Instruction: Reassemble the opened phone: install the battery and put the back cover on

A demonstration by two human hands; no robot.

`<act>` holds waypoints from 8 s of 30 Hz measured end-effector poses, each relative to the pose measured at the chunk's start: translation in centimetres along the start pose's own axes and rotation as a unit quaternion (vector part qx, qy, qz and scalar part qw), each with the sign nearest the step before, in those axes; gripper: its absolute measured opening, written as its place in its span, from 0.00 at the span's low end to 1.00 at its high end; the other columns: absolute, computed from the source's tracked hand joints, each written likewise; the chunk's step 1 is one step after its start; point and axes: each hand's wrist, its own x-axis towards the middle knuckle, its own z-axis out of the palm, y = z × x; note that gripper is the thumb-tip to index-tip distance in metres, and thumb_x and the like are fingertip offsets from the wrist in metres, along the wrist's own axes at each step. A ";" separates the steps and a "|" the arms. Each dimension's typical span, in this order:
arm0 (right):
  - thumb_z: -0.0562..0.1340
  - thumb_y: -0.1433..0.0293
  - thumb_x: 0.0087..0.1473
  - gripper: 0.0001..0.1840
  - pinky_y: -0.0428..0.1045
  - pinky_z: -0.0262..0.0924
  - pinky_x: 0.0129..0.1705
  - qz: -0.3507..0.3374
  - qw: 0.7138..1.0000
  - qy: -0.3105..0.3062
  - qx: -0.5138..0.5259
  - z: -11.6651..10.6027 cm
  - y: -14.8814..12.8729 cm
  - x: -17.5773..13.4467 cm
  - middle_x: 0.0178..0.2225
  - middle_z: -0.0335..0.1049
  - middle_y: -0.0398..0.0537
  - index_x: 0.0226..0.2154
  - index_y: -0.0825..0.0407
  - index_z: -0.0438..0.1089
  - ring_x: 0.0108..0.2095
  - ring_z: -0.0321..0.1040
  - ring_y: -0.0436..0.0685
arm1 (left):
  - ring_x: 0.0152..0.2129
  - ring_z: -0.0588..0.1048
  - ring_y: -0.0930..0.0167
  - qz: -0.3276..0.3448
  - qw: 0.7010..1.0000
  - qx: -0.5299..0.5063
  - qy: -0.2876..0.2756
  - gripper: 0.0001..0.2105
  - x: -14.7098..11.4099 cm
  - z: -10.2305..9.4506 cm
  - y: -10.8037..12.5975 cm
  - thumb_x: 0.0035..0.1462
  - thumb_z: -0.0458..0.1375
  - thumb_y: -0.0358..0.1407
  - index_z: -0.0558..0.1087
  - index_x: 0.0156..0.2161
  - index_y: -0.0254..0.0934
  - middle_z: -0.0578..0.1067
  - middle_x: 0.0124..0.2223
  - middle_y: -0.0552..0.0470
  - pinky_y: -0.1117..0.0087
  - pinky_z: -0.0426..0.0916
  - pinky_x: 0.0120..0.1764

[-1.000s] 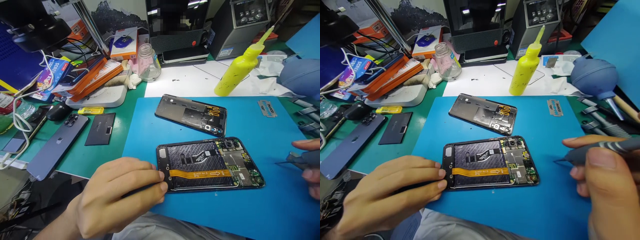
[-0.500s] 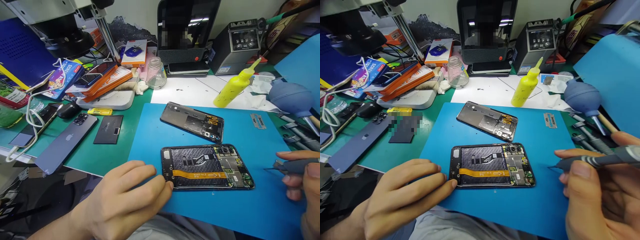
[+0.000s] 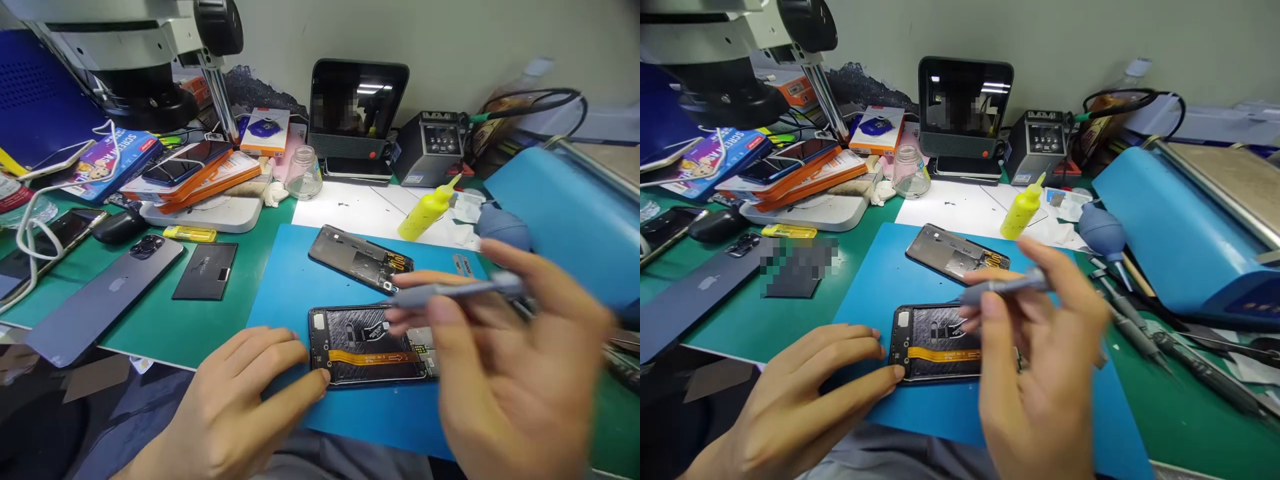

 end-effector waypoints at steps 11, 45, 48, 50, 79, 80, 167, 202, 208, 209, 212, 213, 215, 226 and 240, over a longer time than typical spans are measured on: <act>0.60 0.64 0.78 0.17 0.49 0.84 0.46 0.011 0.998 -0.054 -0.023 2.5 1.9 0.8 0.51 0.80 0.43 0.64 0.38 0.62 0.43 0.83 0.51 | 0.56 0.76 0.66 -0.136 0.988 -0.017 0.072 0.10 -1.6 1.9 1.5 0.72 0.65 0.28 0.85 0.50 0.45 0.77 0.52 0.47 0.58 0.63 0.68; 0.66 0.66 0.73 0.23 0.48 0.83 0.32 0.056 0.980 -0.083 0.170 1.0 -0.2 -1.3 0.40 0.81 0.43 0.65 0.35 0.66 0.33 0.81 0.54 | 0.48 0.78 0.67 -0.148 0.984 -0.046 0.087 0.06 -0.7 2.0 2.1 0.73 0.64 0.29 0.83 0.42 0.40 0.78 0.38 0.52 0.63 0.68 0.57; 0.66 0.67 0.73 0.23 0.48 0.84 0.34 0.052 0.986 -0.076 0.138 1.2 -0.1 -1.4 0.41 0.81 0.43 0.65 0.37 0.66 0.34 0.81 0.54 | 0.47 0.78 0.67 -0.155 0.983 -0.044 0.089 0.06 -0.7 2.2 2.0 0.73 0.64 0.30 0.83 0.43 0.42 0.78 0.38 0.53 0.63 0.68 0.56; 0.68 0.68 0.72 0.24 0.47 0.84 0.40 0.033 0.996 -0.020 0.078 1.7 0.3 -1.1 0.44 0.81 0.43 0.65 0.38 0.65 0.37 0.81 0.52 | 0.47 0.78 0.67 -0.159 0.982 -0.043 0.090 0.06 -0.7 2.3 2.0 0.73 0.65 0.30 0.83 0.42 0.42 0.78 0.37 0.53 0.62 0.68 0.57; 0.65 0.60 0.74 0.23 0.43 0.79 0.51 0.024 0.997 -0.026 -0.067 2.1 1.9 -0.2 0.48 0.82 0.42 0.67 0.39 0.62 0.48 0.83 0.50 | 0.78 0.62 0.58 -0.139 0.990 -0.010 0.027 0.05 -1.5 2.3 1.5 0.74 0.64 0.33 0.83 0.45 0.45 0.65 0.79 0.44 0.48 0.51 0.77; 0.65 0.60 0.75 0.24 0.42 0.79 0.50 0.023 0.997 -0.029 -0.067 1.9 1.9 -0.1 0.47 0.82 0.42 0.67 0.39 0.62 0.47 0.83 0.50 | 0.77 0.63 0.60 -0.131 0.991 -0.012 0.012 0.07 -1.6 2.2 1.3 0.75 0.62 0.33 0.82 0.45 0.45 0.68 0.78 0.44 0.50 0.52 0.77; 0.68 0.62 0.73 0.23 0.47 0.82 0.52 0.051 0.997 0.013 0.050 1.6 2.0 -1.1 0.51 0.84 0.43 0.65 0.37 0.64 0.47 0.85 0.53 | 0.38 0.73 0.69 -0.017 0.983 0.009 -0.181 0.10 8.1 0.6 -5.3 0.77 0.60 0.32 0.85 0.46 0.44 0.80 0.44 0.52 0.68 0.61 0.36; 0.69 0.75 0.69 0.25 0.47 0.87 0.44 -0.072 0.994 0.014 0.087 1.4 1.1 -1.2 0.45 0.85 0.44 0.64 0.45 0.65 0.45 0.86 0.55 | 0.35 0.74 0.78 -0.417 0.796 -0.426 -0.106 0.09 6.2 0.4 -2.4 0.71 0.68 0.44 0.84 0.41 0.43 0.81 0.40 0.59 0.79 0.67 0.35; 0.69 0.72 0.70 0.24 0.48 0.87 0.41 -0.036 0.996 -0.012 0.077 1.0 1.0 -1.5 0.44 0.85 0.46 0.63 0.45 0.64 0.46 0.87 0.58 | 0.36 0.75 0.77 -0.415 0.796 -0.426 -0.110 0.08 6.0 0.4 -2.4 0.71 0.68 0.44 0.85 0.41 0.43 0.82 0.41 0.59 0.79 0.68 0.36; 0.69 0.72 0.69 0.24 0.49 0.87 0.40 -0.033 0.996 -0.013 0.085 1.0 0.9 -1.5 0.44 0.85 0.46 0.63 0.45 0.65 0.47 0.87 0.59 | 0.36 0.75 0.77 -0.416 0.796 -0.426 -0.111 0.08 6.0 0.3 -2.4 0.71 0.68 0.44 0.85 0.41 0.44 0.82 0.41 0.59 0.79 0.68 0.37; 0.70 0.73 0.69 0.24 0.51 0.88 0.41 -0.027 0.995 -0.013 0.097 1.1 0.6 -1.5 0.44 0.85 0.47 0.62 0.45 0.66 0.46 0.87 0.60 | 0.35 0.74 0.77 -0.415 0.801 -0.417 -0.112 0.08 5.9 0.3 -2.4 0.71 0.68 0.45 0.85 0.42 0.44 0.82 0.41 0.60 0.78 0.68 0.37; 0.70 0.73 0.69 0.23 0.51 0.88 0.41 -0.025 0.995 -0.011 0.097 1.2 0.5 -1.5 0.44 0.85 0.46 0.62 0.45 0.66 0.46 0.87 0.59 | 0.35 0.74 0.77 -0.414 0.803 -0.414 -0.113 0.09 5.9 0.3 -2.5 0.71 0.68 0.45 0.85 0.42 0.44 0.82 0.40 0.60 0.78 0.68 0.37; 0.69 0.73 0.69 0.21 0.50 0.87 0.41 -0.016 0.995 -0.005 0.096 1.4 0.3 -1.4 0.44 0.85 0.45 0.61 0.44 0.68 0.45 0.87 0.58 | 0.34 0.74 0.77 -0.412 0.807 -0.408 -0.116 0.09 5.9 0.3 -2.5 0.71 0.68 0.45 0.85 0.42 0.44 0.82 0.40 0.60 0.77 0.68 0.36; 0.70 0.74 0.68 0.26 0.49 0.86 0.37 -0.041 0.994 -0.006 0.096 1.5 0.8 -1.3 0.43 0.85 0.45 0.64 0.43 0.68 0.42 0.87 0.58 | 0.39 0.77 0.73 -0.394 0.837 -0.369 -0.088 0.16 6.1 -0.2 -2.3 0.78 0.58 0.51 0.86 0.55 0.54 0.80 0.41 0.56 0.73 0.67 0.40; 0.70 0.73 0.65 0.17 0.52 0.84 0.37 -0.190 0.974 -0.119 -0.039 0.9 0.7 -1.2 0.37 0.86 0.43 0.55 0.42 0.80 0.31 0.84 0.59 | 0.44 0.76 0.70 -0.213 0.972 -0.083 -0.045 0.06 2.7 0.3 -1.7 0.79 0.57 0.33 0.77 0.50 0.39 0.80 0.46 0.55 0.67 0.66 0.50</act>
